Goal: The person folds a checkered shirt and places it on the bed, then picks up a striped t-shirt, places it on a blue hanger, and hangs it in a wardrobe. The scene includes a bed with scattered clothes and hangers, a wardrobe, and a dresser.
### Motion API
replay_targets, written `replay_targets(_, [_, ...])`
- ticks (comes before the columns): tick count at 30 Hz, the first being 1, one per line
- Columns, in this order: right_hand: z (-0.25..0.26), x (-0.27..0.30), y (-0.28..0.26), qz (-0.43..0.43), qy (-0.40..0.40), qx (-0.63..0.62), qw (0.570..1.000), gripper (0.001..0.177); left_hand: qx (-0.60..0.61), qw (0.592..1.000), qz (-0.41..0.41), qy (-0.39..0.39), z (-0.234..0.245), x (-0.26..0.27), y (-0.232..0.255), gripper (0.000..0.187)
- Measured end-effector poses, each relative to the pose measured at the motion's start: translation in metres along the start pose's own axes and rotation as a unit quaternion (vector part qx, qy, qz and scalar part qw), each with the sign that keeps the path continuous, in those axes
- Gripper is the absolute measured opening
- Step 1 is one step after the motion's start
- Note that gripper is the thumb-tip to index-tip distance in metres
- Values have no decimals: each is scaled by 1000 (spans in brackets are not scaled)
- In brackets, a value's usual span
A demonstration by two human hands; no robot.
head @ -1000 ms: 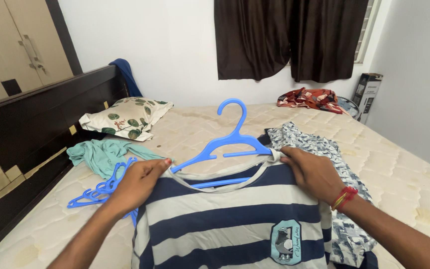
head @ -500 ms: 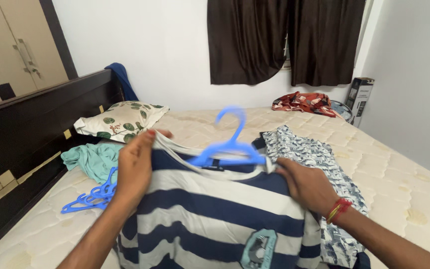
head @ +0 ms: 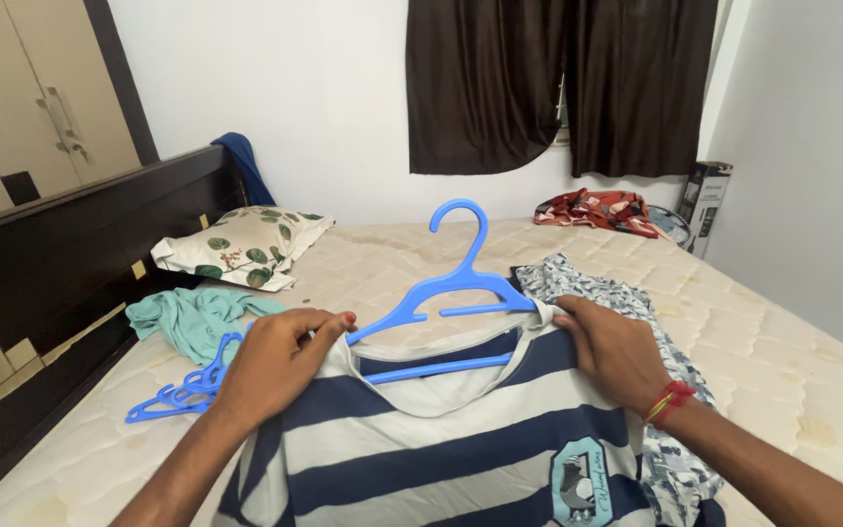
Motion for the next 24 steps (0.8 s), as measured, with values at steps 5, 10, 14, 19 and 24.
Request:
replay_targets(5, [6,-6,8,2,32,21,999,25,42,948,-310,59,-2,7,2,41])
replay_targets(10, [12,-18,23,72,41,44,996,26,-115,978,-158,76,-2,0,8,42])
replay_targets(14, [21,-43,39,83,-1,120,989,27,-250,911,-295,141,1,-14,7,45])
replay_targets(19, [50,-75,33,159,117,130,972,32,-281,877,-340,192,18,-29,6,48])
replay_targets(24, [82,-101,26,170,130,138,967,37,-328,844,-359,224,47,-33,25,58])
Point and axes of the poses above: each hand's wrist, its own x-axis away from the middle knuckle, its own z-axis out of the back of the hand, y = z × x, the point moved 1 cm from there along -x, towards the middle knuckle, and after that the axes turned 8 degrees about x, right-handed, at the moved point
